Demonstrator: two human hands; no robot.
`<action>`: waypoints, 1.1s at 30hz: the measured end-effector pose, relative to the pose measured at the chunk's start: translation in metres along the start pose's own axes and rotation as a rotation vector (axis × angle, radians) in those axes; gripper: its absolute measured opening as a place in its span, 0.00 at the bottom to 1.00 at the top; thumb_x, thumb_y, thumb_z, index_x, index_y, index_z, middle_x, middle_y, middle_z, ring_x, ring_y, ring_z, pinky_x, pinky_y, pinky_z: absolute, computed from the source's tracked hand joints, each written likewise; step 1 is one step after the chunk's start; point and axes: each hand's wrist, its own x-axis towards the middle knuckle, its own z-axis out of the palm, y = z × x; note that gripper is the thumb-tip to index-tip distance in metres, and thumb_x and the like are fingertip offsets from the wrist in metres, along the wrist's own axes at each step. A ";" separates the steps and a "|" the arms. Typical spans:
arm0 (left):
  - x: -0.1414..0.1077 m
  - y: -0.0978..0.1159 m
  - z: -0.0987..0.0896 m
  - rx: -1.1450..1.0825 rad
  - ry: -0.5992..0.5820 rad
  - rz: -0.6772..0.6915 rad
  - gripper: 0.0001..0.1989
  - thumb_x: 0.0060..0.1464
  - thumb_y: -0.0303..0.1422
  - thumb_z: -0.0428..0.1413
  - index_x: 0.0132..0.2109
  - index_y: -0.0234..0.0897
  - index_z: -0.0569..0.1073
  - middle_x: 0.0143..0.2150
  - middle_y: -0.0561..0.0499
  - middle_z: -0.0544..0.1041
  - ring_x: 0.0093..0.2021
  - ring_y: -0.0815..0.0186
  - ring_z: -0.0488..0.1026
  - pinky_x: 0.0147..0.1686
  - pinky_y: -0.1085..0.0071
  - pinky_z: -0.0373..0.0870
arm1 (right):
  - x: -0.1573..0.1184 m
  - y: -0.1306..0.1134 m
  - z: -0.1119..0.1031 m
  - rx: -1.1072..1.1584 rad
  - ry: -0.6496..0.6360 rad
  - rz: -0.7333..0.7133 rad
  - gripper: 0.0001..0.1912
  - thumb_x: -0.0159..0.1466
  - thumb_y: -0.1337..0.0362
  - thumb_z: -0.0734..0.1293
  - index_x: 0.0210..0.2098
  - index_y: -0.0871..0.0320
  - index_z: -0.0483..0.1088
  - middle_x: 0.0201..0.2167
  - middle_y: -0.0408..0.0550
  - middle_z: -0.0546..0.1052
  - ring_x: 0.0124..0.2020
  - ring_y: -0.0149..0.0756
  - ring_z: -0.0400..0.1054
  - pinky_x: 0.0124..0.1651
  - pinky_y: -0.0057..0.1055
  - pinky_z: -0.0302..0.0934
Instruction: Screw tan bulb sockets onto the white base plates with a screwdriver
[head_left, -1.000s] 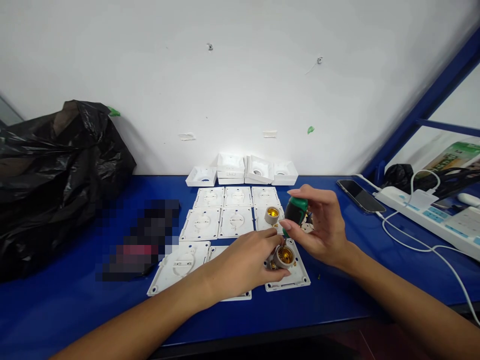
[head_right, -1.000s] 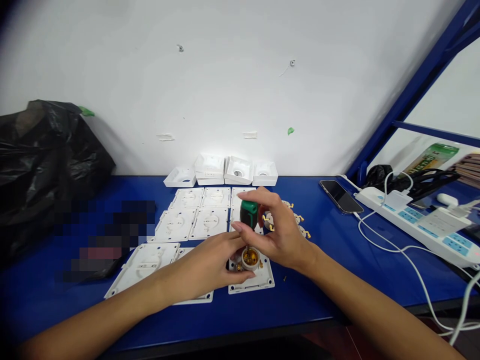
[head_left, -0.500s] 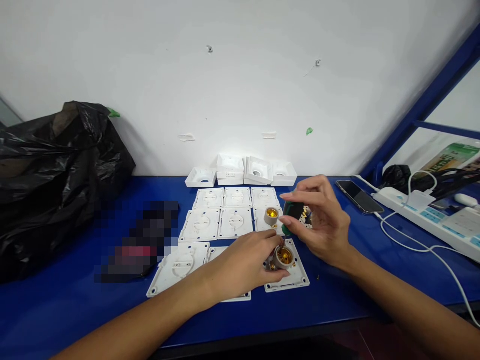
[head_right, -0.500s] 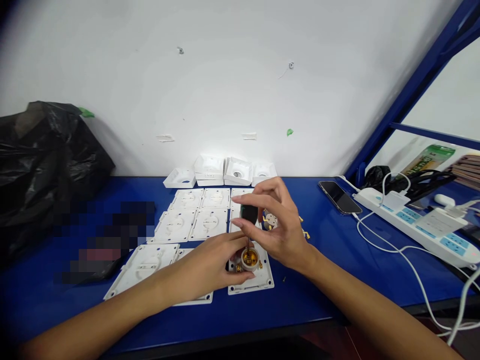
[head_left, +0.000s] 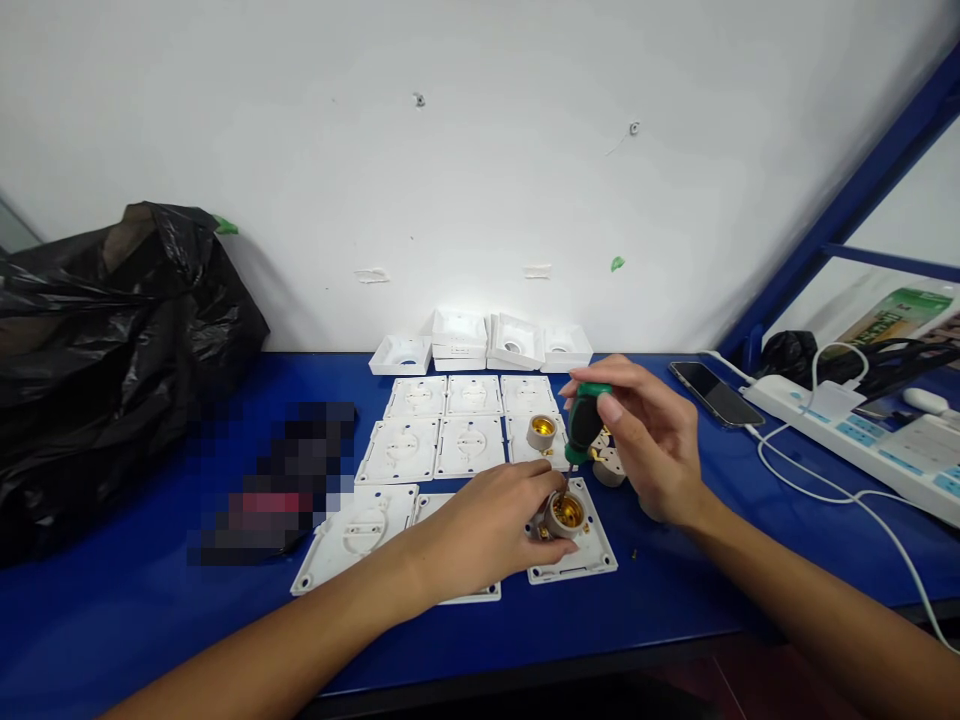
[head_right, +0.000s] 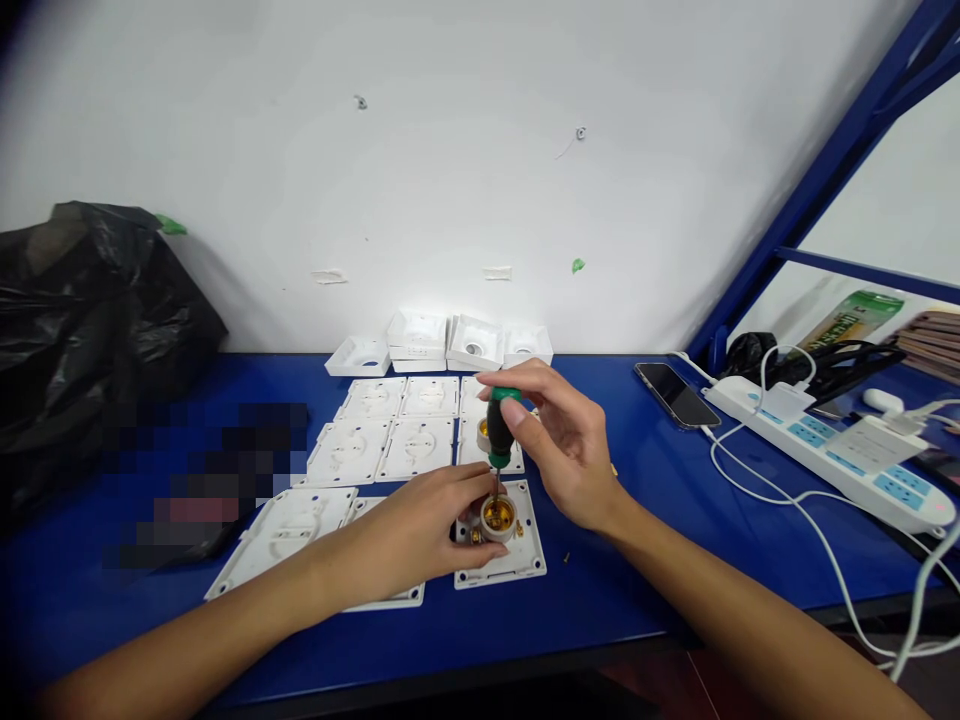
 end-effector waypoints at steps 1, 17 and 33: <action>0.000 0.000 0.000 -0.001 0.001 -0.003 0.15 0.58 0.41 0.66 0.45 0.37 0.73 0.42 0.49 0.78 0.40 0.59 0.76 0.34 0.68 0.68 | -0.001 0.001 0.000 -0.005 0.002 -0.015 0.15 0.72 0.66 0.64 0.54 0.48 0.77 0.42 0.48 0.76 0.43 0.40 0.70 0.44 0.41 0.64; 0.001 0.003 -0.004 -0.025 -0.040 -0.010 0.13 0.59 0.40 0.65 0.43 0.37 0.74 0.44 0.48 0.78 0.40 0.58 0.76 0.36 0.68 0.68 | -0.007 0.000 0.001 -0.245 0.054 -0.257 0.21 0.72 0.70 0.59 0.61 0.52 0.72 0.40 0.48 0.79 0.38 0.38 0.72 0.38 0.40 0.67; 0.000 0.002 -0.004 -0.050 -0.038 -0.001 0.12 0.60 0.39 0.64 0.45 0.37 0.75 0.44 0.47 0.78 0.42 0.57 0.76 0.37 0.67 0.69 | -0.008 0.003 0.002 -0.265 -0.047 -0.231 0.24 0.69 0.68 0.67 0.63 0.46 0.70 0.42 0.48 0.75 0.43 0.42 0.69 0.43 0.43 0.66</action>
